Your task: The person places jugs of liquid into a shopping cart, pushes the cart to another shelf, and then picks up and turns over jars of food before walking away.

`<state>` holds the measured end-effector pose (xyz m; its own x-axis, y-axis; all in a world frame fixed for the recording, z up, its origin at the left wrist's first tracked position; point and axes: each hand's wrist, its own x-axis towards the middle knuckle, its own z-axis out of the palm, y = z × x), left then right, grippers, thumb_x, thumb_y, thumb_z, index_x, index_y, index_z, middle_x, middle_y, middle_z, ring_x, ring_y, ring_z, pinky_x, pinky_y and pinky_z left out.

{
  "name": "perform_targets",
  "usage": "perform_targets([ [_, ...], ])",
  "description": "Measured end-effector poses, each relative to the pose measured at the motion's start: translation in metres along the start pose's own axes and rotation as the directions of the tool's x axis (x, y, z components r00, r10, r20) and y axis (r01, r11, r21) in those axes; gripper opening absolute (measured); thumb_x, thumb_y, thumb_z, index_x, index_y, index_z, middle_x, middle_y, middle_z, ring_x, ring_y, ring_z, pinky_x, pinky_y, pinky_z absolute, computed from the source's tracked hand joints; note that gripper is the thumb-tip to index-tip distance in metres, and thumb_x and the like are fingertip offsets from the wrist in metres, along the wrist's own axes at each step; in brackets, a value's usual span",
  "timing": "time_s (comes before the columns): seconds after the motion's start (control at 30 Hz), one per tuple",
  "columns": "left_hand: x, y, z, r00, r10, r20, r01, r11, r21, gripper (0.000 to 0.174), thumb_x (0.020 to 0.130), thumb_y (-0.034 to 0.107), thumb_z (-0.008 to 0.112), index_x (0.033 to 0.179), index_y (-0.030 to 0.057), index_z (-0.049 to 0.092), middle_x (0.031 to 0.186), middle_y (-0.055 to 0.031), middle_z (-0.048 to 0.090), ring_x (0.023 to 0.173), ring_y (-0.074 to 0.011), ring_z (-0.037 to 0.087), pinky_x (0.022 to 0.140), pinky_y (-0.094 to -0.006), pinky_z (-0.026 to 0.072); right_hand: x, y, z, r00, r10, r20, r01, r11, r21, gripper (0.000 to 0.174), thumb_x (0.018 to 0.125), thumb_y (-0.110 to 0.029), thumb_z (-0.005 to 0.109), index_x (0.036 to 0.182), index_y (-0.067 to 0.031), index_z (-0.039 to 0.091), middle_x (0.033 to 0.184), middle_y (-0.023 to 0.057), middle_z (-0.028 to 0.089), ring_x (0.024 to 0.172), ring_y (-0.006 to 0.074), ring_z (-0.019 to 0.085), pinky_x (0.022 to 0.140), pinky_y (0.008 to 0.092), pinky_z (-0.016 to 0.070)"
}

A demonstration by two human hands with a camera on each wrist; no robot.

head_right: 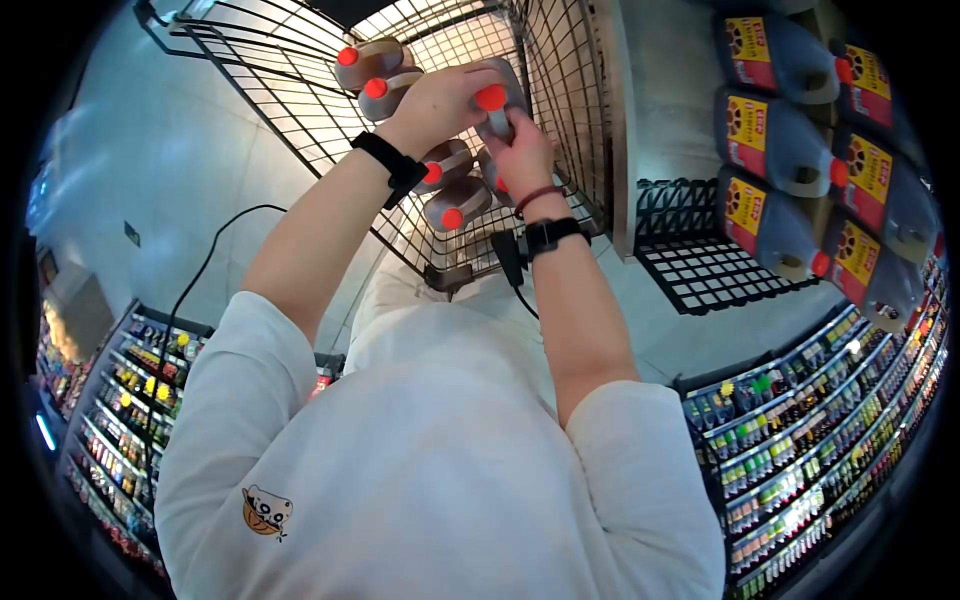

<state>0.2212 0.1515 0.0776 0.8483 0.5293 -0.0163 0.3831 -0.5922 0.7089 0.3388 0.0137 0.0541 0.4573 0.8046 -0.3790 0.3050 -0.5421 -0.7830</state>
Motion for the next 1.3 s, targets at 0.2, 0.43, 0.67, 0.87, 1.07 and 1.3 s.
perform_targets([
  [0.2,-0.022,-0.031,0.037,0.983,-0.157,0.094,0.147,0.984,0.103,0.043,0.075,0.008,0.071,0.117,0.0154,0.064,0.107,-0.0073,0.069,0.092,-0.0324,0.068,0.077,-0.0428,0.0563,0.025,0.058,0.043,0.949,0.098,0.301,-0.100,0.995,-0.009,0.042,0.086,-0.023,0.074,0.123,-0.0090,0.060,0.110,0.0189,0.070,0.104,0.0350,0.067,0.089,0.0421,0.0529],
  [0.43,-0.030,-0.036,0.066,0.892,-0.350,0.285,0.272,0.921,0.280,0.041,0.080,0.013,0.068,0.120,0.0116,0.063,0.104,-0.0134,0.070,0.094,-0.0332,0.068,0.082,-0.0430,0.0555,0.028,0.086,0.057,0.908,0.158,0.389,-0.132,0.987,-0.094,0.051,0.085,-0.022,0.073,0.131,-0.0077,0.055,0.123,0.0198,0.066,0.115,0.0355,0.063,0.096,0.0415,0.0506],
  [0.67,-0.026,-0.038,0.071,0.928,-0.313,0.201,0.270,0.939,0.215,0.022,0.091,0.024,0.058,0.103,0.0048,0.058,0.125,-0.0200,0.063,0.097,-0.0364,0.068,0.077,-0.0460,0.0561,0.043,0.071,0.053,0.904,0.163,0.394,-0.119,0.984,-0.133,0.058,0.081,-0.028,0.074,0.130,-0.0026,0.054,0.116,0.0251,0.066,0.111,0.0388,0.064,0.091,0.0437,0.0527],
  [0.87,-0.015,-0.055,0.076,0.959,-0.207,0.195,0.185,0.975,0.123,0.045,0.083,0.014,0.063,0.127,0.0117,0.057,0.126,-0.0149,0.063,0.103,-0.0361,0.065,0.089,-0.0449,0.0525,0.032,0.091,0.014,0.928,0.049,0.370,-0.128,0.973,0.191,0.043,0.087,-0.019,0.070,0.125,-0.0021,0.061,0.115,0.0157,0.070,0.107,0.0253,0.067,0.092,0.0363,0.0531],
  [1.07,0.028,-0.046,0.047,0.819,-0.282,0.500,0.139,0.943,0.303,0.043,0.080,0.019,0.070,0.121,0.0123,0.059,0.108,-0.0141,0.069,0.106,-0.0351,0.065,0.088,-0.0444,0.0530,0.091,-0.021,-0.158,0.952,-0.161,-0.261,0.253,0.893,0.372,0.013,0.092,-0.007,0.065,0.104,-0.0042,0.069,0.095,0.0024,0.070,0.087,0.0109,0.063,0.082,0.0248,0.0504],
  [1.3,0.030,-0.002,0.034,0.910,-0.352,0.221,0.283,0.914,0.289,0.044,0.080,0.023,0.071,0.121,0.0103,0.058,0.123,-0.0115,0.063,0.113,-0.0329,0.061,0.091,-0.0454,0.0522,0.242,-0.085,-0.274,0.595,-0.117,-0.795,0.387,0.909,0.156,0.044,0.083,-0.016,0.073,0.120,0.0048,0.059,0.090,0.0119,0.068,0.078,0.0169,0.069,0.063,0.0297,0.0538],
])
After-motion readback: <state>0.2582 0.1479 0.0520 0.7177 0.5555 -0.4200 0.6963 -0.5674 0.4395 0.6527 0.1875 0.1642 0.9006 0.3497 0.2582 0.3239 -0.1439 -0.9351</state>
